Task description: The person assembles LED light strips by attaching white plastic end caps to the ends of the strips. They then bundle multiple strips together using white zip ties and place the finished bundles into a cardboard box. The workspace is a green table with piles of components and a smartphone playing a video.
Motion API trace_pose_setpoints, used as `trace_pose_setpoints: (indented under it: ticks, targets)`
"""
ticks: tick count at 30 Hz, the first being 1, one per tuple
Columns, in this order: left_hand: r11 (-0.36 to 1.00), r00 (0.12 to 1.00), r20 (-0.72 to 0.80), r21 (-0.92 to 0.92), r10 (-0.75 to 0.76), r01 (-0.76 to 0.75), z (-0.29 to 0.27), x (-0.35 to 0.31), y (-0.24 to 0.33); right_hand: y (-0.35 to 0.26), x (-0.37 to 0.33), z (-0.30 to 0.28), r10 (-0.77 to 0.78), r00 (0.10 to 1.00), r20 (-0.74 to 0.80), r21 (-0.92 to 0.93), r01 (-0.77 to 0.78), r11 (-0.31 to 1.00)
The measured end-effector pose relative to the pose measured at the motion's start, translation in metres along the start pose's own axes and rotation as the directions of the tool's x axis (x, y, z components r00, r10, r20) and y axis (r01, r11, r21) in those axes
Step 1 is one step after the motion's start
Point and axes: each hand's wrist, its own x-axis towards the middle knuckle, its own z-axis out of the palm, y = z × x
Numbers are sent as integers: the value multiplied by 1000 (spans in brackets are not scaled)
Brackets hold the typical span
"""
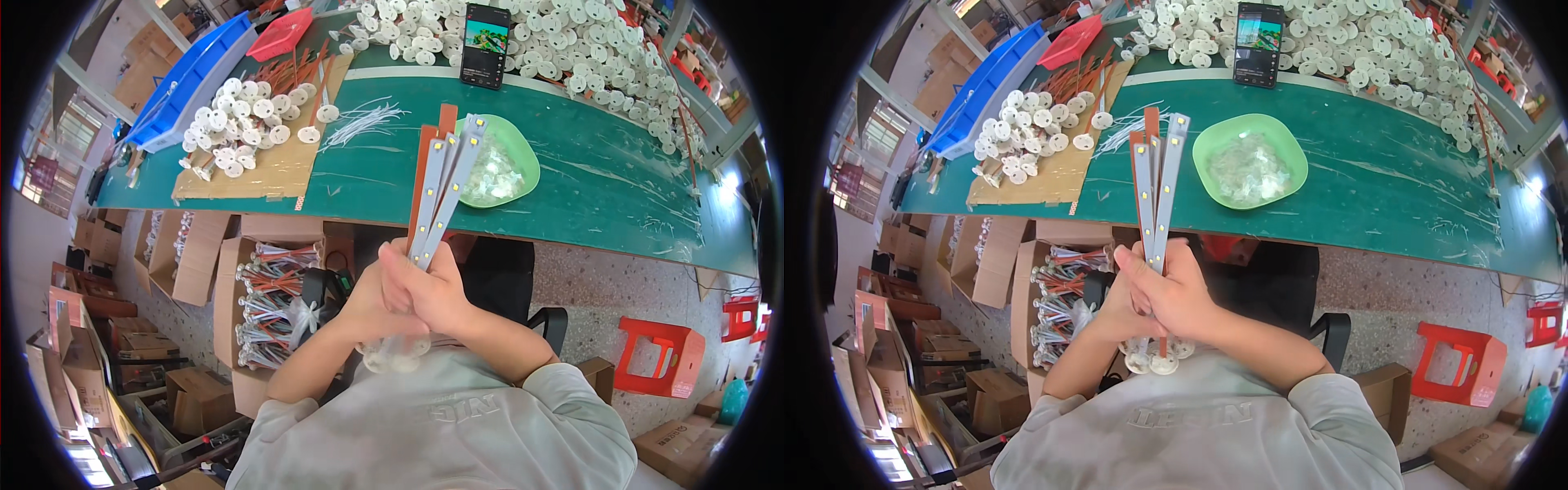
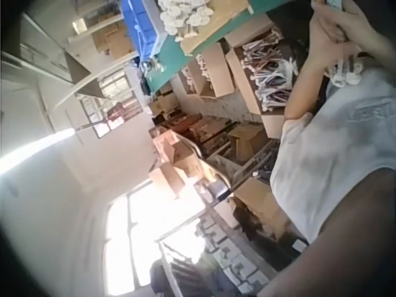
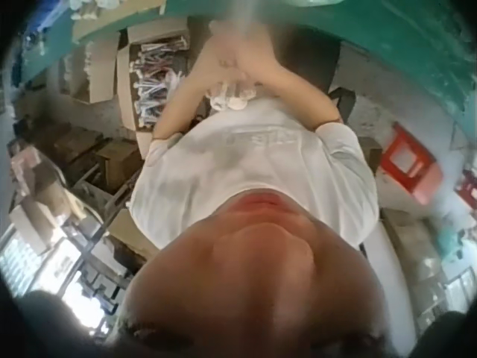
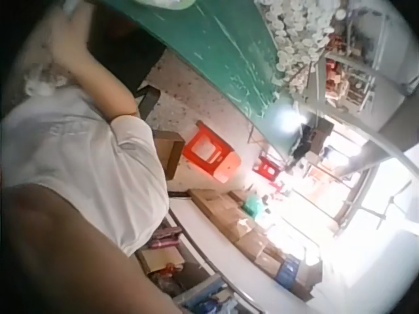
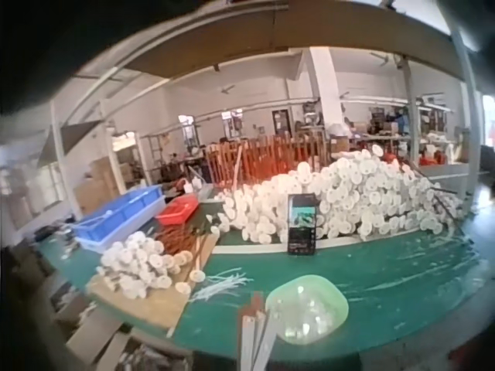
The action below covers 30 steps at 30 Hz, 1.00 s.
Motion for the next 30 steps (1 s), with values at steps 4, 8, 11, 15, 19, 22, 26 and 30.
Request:
trace_pose_setpoints:
  ticks: [4, 8, 11, 15, 19, 22, 26, 30]
  targets:
    - [996, 999, -35, 89, 13, -10, 25, 1, 1, -4, -20, -7, -176, 981, -76, -349, 139, 927]
    - [979, 977, 59, 17, -205, 204, 41, -5, -17, -24, -30, -16, -300, 947, -117, -602, 173, 780]
    - [980, 968, 213, 175, -135, 98, 38, -2, -18, -25, -34, -36, -400, 914, 72, -706, 330, 627]
    - [998, 949, 313, 36, 43, -58, 33, 5, -7, -19, -30, -37, -471, 882, 14, -612, 380, 694]
    - [997, 947, 320, 77, -33, 9, 26, -1, -10, -16, -24, -35, -523, 838, 152, -612, 496, 616]
    - [1000, 985, 170, 19, -18, 15, 29, -8, -21, -11, -13, -30, -486, 855, 179, -627, 480, 614]
    - [995, 993, 63, 4, 97, -97, 29, -9, -31, -14, -4, -31, -404, 895, 188, -705, 409, 579]
    - [983, 987, -22, -97, 157, -158, 10, -13, -24, -34, 9, -17, -110, 957, 269, -777, 283, 562]
